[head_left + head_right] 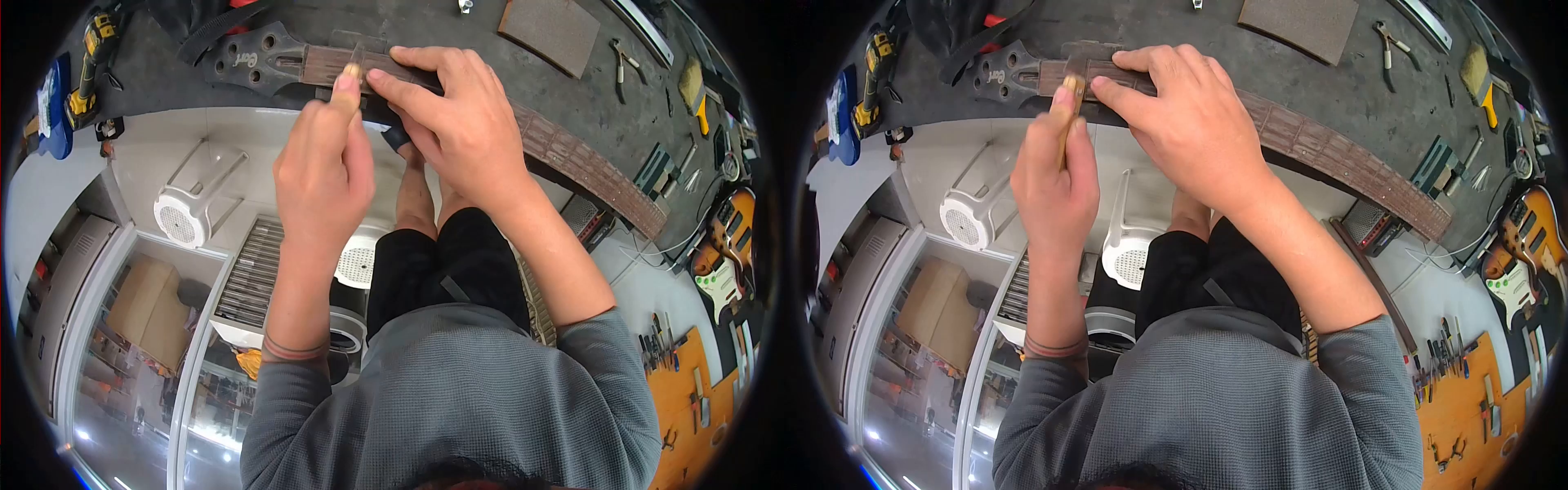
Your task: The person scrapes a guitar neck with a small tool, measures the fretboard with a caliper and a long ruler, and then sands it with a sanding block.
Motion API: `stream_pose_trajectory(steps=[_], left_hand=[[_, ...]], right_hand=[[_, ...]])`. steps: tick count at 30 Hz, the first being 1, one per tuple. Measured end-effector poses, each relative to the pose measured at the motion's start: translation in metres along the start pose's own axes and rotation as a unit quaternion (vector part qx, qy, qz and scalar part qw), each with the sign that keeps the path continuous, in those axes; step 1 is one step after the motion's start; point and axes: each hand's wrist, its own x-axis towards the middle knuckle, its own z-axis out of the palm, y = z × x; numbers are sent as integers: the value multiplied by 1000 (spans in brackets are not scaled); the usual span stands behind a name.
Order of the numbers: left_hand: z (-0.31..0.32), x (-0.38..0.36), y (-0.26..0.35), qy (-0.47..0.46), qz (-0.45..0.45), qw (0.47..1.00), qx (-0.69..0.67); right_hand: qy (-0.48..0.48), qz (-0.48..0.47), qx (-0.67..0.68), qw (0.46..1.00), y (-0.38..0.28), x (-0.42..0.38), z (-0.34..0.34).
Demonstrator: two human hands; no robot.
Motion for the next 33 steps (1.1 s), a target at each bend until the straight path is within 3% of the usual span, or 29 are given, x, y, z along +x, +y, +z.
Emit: stream_pose_trajectory(steps=[16, 20, 25, 28, 33], left_hand=[[1, 1, 2, 4, 15, 1000, 6], [-8, -23, 1, -18, -28, 999, -16], [1, -8, -3, 11, 6, 999, -29], [-10, -25, -1, -21, -32, 999, -19], [-1, 4, 3, -22, -28, 999, -5]], right_hand=[[5, 5, 13, 1000, -2, -1, 0], [12, 1, 18, 1000, 0, -3, 1], [10, 3, 21, 1000, -1, -1, -1], [9, 7, 20, 1000, -2, -2, -2], [5, 11, 22, 1000, -4, -2, -3]])
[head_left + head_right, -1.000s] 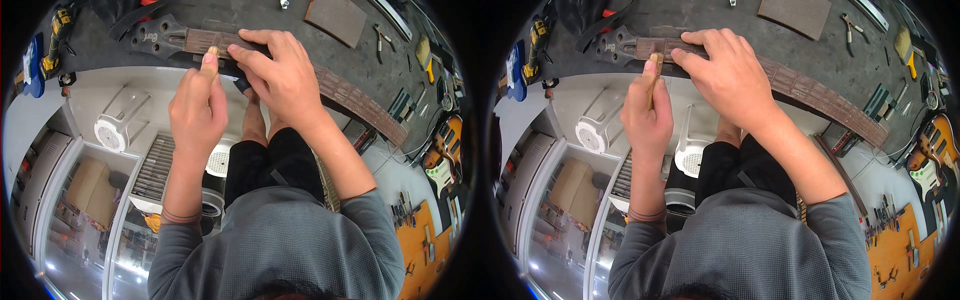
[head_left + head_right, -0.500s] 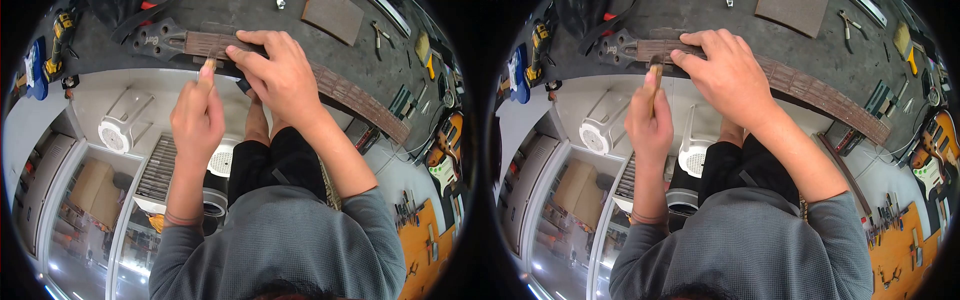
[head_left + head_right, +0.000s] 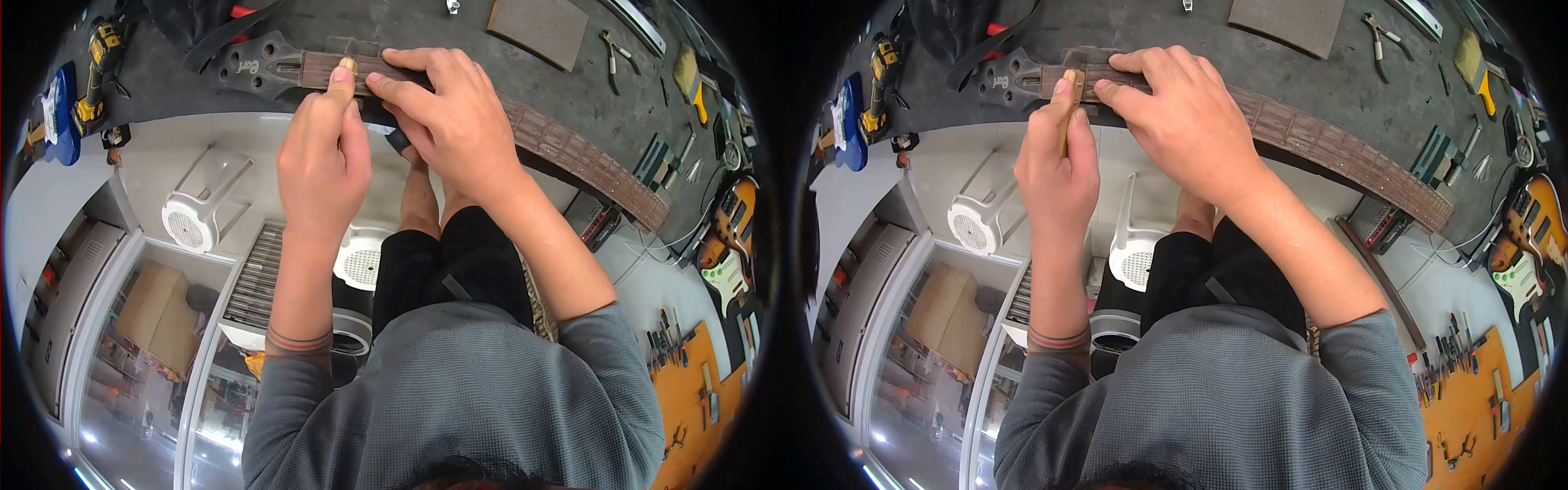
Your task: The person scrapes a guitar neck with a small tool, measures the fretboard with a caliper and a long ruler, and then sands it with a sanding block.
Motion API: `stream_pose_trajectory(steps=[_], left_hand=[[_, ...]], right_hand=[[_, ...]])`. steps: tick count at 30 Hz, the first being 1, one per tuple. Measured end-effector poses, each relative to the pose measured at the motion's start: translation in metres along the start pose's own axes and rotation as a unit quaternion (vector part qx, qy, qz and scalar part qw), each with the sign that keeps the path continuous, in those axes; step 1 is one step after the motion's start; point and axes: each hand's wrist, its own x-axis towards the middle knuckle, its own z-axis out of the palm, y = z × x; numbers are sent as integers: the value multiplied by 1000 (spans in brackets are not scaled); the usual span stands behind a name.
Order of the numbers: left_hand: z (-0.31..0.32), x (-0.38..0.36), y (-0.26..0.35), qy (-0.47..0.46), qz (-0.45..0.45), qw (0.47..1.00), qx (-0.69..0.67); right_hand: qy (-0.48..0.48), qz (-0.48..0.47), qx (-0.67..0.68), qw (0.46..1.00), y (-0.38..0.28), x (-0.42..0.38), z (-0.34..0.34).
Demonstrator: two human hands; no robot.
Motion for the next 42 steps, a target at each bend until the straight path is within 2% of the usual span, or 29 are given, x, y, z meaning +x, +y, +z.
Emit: stream_pose_trajectory(steps=[5, 10, 13, 19, 22, 27, 29, 32, 35, 37, 38, 39, 41, 42], left_hand=[[-8, -26, -1, 3, -4, 1000, -1], [6, 6, -1, 31, 29, 999, -2], [-11, -25, 1, -7, -8, 1000, 10], [6, 8, -2, 33, 44, 999, -1], [-12, -21, 3, -15, -6, 1000, 25], [5, 0, -6, 24, 40, 999, 0], [2, 0, -5, 9, 37, 999, 16], [-31, -44, 10, -50, -34, 998, 22], [-53, -70, 26, 7, -66, 996, -55], [-63, -76, 34, 55, -190, 957, -211], [-73, -77, 37, 59, -245, 915, -315], [-83, -77, 40, 75, -299, 858, -410], [-109, -77, 43, 57, -380, 678, -627], [-117, -78, 47, 54, -379, 691, -613]], right_hand=[[0, 1, -1, 1000, 1, -1, 2], [-2, 0, -5, 1000, 0, 0, 1], [-6, 2, -5, 1000, -1, -1, 0], [-1, 1, -4, 1000, -1, 0, 0], [-1, 0, -6, 1000, -2, 0, 0], [-6, -3, -10, 1000, -1, 1, 0], [-7, -6, -12, 1000, 0, 2, 0], [-5, -13, -5, 1000, 0, 3, 0], [-24, 1, -15, 1000, -1, 2, 0], [-33, -13, -58, 998, -12, 9, -3], [-36, -21, -82, 996, -17, 13, -6], [-66, -7, -92, 994, -22, 13, -6], [-104, -47, -88, 990, -30, 15, -15], [-121, -66, -89, 986, -35, 16, -22]])
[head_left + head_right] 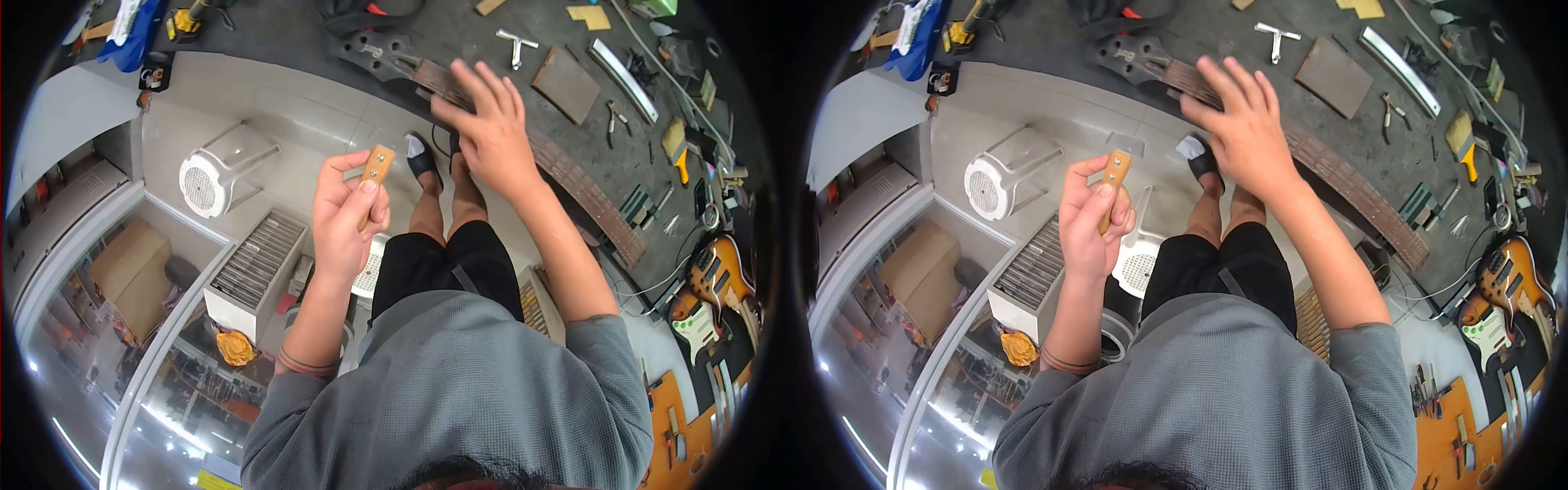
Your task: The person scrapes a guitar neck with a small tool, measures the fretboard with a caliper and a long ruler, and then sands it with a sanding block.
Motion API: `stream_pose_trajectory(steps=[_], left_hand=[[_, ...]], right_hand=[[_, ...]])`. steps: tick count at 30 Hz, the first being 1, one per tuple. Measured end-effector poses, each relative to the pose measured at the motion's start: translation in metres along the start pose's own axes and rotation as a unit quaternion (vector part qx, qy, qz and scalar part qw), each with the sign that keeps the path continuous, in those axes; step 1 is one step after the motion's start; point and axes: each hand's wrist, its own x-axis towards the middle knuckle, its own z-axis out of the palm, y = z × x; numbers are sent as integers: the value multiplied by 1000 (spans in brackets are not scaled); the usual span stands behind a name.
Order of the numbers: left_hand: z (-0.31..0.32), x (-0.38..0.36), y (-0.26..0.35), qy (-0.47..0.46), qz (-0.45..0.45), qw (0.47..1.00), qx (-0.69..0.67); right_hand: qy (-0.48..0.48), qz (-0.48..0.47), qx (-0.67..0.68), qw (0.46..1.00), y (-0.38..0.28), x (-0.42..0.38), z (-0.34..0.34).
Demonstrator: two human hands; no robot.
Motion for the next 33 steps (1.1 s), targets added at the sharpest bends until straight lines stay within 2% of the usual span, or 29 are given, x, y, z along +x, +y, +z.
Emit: stream_pose_trajectory(steps=[2, 3, 4, 5, 6, 7, 8, 9, 10, 11, 13, 14, 15, 16, 17, 19, 20, 22, 23, 24, 26, 28, 29, 31, 32, 33], left_hand=[[-1, -11, 4, 0, 11, 999, 37], [1, -16, 6, -5, 9, 999, 39], [5, -19, 8, -14, 5, 999, 40], [9, -21, 8, -28, 1, 999, 41], [9, -23, 5, -39, 4, 997, 74], [5, -24, -2, -61, 7, 993, 103], [12, -21, -9, -98, 10, 987, 126], [27, -25, -9, -85, -4, 986, 141], [28, -23, -5, -125, -25, 977, 170], [36, -20, -8, -143, -29, 968, 204], [58, -16, -3, -218, 39, 900, 375], [72, -16, -3, -254, 85, 854, 446], [91, -21, 0, -304, 43, 820, 483], [110, -25, 2, -342, 0, 779, 525], [132, -34, 0, -377, 16, 753, 539], [171, -40, -13, -439, 59, 716, 539], [188, -41, -15, -442, 34, 736, 511], [238, -60, -22, -443, -21, 774, 451], [265, -72, -31, -444, -24, 814, 374], [289, -82, -44, -455, -9, 815, 358], [338, -98, -83, -516, 70, 754, 401], [405, -143, -117, -519, 51, 796, 308], [435, -162, -134, -517, 41, 815, 259], [484, -182, -170, -517, 60, 819, 240], [500, -191, -186, -515, 66, 822, 234], [513, -200, -202, -513, 62, 816, 260]], right_hand=[[-33, -30, 52, 998, -18, -7, -24], [-50, 26, 203, 977, -29, -14, -30], [-65, 83, 347, 932, -41, -19, -39], [-94, 191, 507, 835, -57, -25, -52], [-110, 288, 642, 702, -73, -28, -66], [-105, 251, 597, 755, -77, -37, -67], [-95, 277, 578, 762, -81, -47, -76], [-73, 281, 518, 804, -77, -59, -84], [-50, 266, 446, 853, -69, -74, -91], [-12, 275, 400, 874, -64, -93, -101], [81, 334, 225, 912, -54, -133, -132], [119, 301, 206, 923, -52, -154, -148], [125, 254, 232, 931, -59, -166, -173], [136, 192, 193, 953, -66, -181, -183], [151, 131, 151, 968, -75, -197, -191], [32, 94, 123, 987, -63, -224, -206], [-65, 101, 134, 984, -53, -235, -213], [1, 187, 178, 966, -50, -263, -249], [49, 214, 216, 951, -43, -281, -270], [95, 238, 257, 932, -40, -301, -291], [112, 229, 211, 944, -32, -341, -339], [133, 228, 165, 950, -6, -388, -366], [178, 245, 152, 941, -3, -413, -408], [360, 272, 91, 888, 15, -473, -484], [437, 262, 122, 852, 50, -514, -511], [557, 268, 282, 734, 65, -549, -553]])
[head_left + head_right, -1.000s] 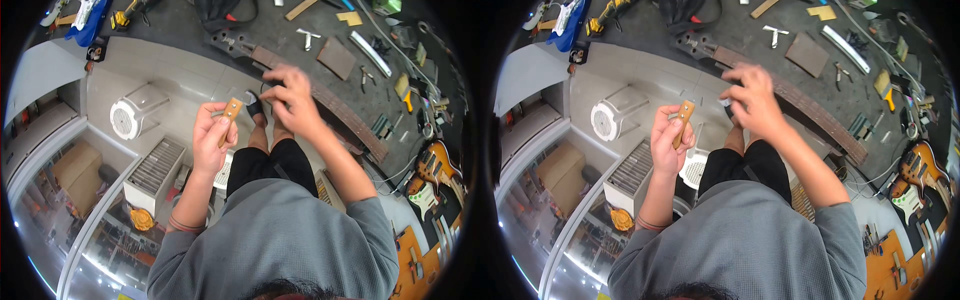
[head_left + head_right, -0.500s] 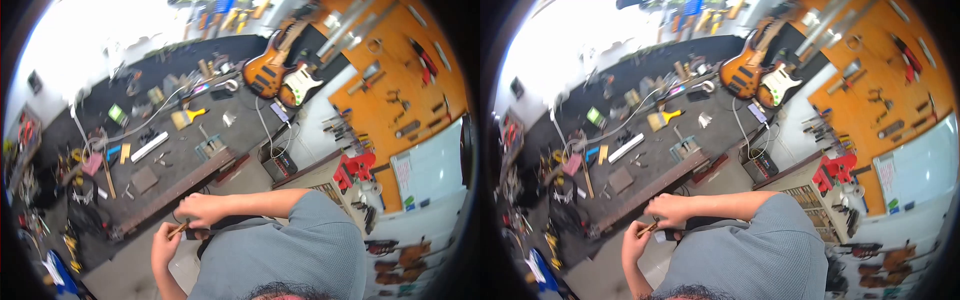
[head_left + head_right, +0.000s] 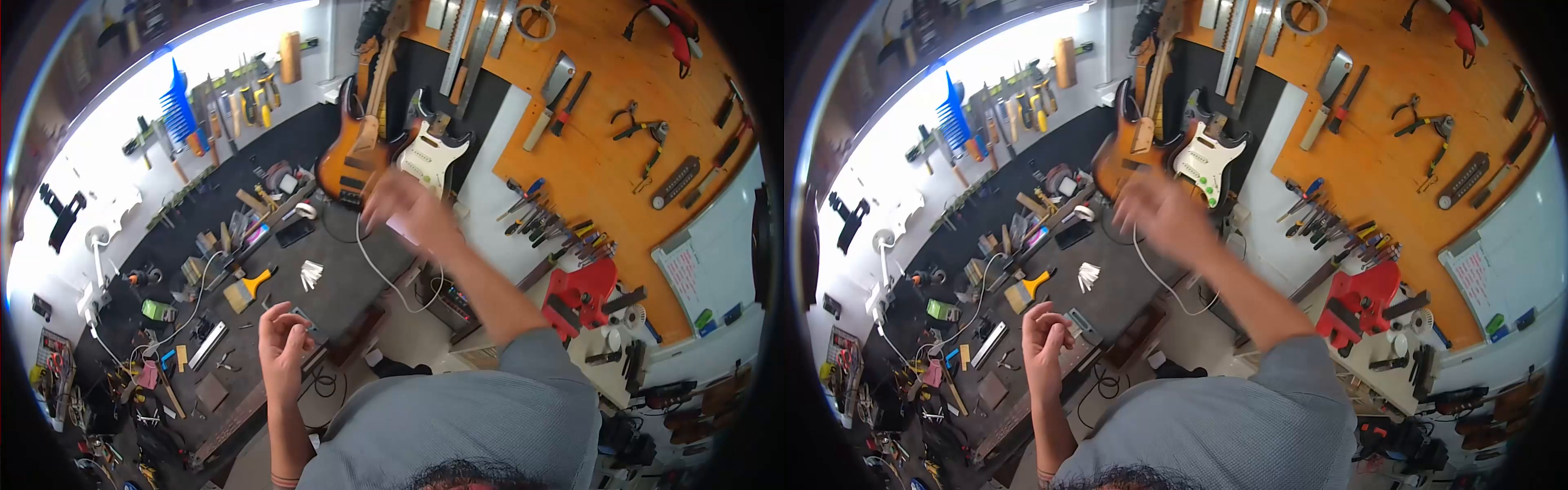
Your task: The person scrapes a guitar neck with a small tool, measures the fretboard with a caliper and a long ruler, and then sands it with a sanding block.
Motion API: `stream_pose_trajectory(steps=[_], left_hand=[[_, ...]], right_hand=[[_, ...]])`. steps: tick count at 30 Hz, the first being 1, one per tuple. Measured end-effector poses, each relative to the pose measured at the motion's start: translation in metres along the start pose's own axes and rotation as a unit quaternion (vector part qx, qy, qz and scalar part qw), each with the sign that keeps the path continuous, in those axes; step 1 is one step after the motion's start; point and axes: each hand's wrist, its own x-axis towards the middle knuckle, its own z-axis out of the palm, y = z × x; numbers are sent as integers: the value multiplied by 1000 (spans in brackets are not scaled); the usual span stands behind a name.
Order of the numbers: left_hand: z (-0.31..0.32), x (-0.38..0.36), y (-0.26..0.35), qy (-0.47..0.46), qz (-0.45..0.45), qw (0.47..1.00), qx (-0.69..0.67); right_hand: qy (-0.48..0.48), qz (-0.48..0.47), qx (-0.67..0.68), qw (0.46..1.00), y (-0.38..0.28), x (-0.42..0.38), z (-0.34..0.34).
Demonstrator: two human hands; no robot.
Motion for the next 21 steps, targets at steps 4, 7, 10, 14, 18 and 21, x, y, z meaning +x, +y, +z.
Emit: stream_pose_trajectory(steps=[4, 7, 10, 14, 18, 21], left_hand=[[40, 12, -49, -133, -77, 983, 99], [58, 0, -58, -142, -135, 971, 137], [55, -11, -80, -104, -156, 971, 145], [48, -18, -92, -71, -168, 967, 176], [37, -16, -113, -53, -146, 971, 180], [44, -14, -93, -40, -103, 947, 302]], right_hand=[[283, -229, -203, 909, -119, 105, -151], [305, -274, -273, 870, -148, 150, -213], [313, -287, -263, 866, -151, 175, -245], [311, -309, -229, 869, -149, 198, -271], [405, -258, -483, 732, -149, 216, -305], [373, -246, -532, 719, -119, 236, -328]])
